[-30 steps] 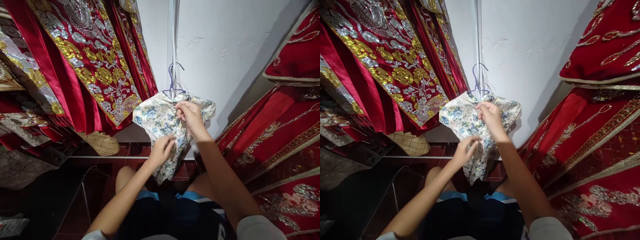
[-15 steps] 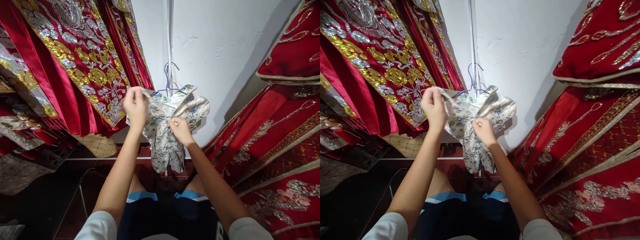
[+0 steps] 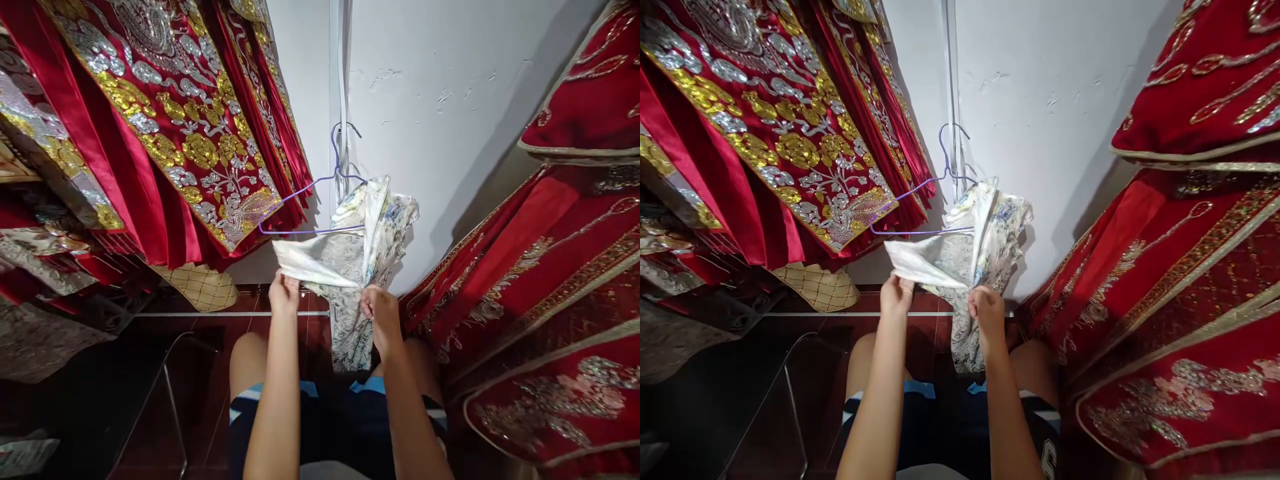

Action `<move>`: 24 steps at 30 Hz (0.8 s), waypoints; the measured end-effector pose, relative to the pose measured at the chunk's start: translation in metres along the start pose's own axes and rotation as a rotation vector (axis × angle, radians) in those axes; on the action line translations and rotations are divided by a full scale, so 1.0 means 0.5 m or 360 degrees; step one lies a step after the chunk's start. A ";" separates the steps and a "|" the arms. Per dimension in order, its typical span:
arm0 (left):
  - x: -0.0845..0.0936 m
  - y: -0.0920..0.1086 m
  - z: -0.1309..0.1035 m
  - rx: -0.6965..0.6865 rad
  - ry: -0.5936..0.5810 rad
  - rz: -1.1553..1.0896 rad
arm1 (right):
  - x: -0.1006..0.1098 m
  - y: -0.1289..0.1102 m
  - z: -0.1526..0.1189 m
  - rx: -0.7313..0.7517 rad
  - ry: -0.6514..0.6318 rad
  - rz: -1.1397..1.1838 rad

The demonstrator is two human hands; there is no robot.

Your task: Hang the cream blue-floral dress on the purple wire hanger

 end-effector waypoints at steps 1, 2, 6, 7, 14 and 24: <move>0.010 -0.018 -0.020 0.0067 0.0083 -0.0027 | 0.019 0.011 -0.004 0.0001 0.0048 0.0010; 0.017 -0.032 -0.039 0.0106 0.0123 -0.0036 | 0.038 0.022 -0.006 0.0012 0.0066 -0.0006; 0.035 -0.054 -0.101 0.0174 -0.0149 0.0014 | 0.098 0.054 0.004 -0.0037 -0.0253 -0.0357; 0.037 -0.055 -0.116 0.0217 -0.0263 0.0027 | 0.105 0.060 0.007 -0.0054 -0.0359 -0.0474; 0.017 -0.058 -0.234 0.0024 -0.0958 0.0371 | 0.085 0.043 -0.020 0.0299 -0.0565 -0.0610; 0.038 -0.005 -0.202 -0.0611 -0.1800 0.1338 | 0.054 -0.006 -0.016 -0.0270 -0.0967 -0.0148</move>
Point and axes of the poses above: each hand's wrist, its own z-axis towards the middle knuckle, its own x-axis out of the back of the hand, y = z × x, the point moved 1 cm from there along z, towards the middle knuckle, and after that the axes turned 14 degrees about y, right-handed, at the moved point
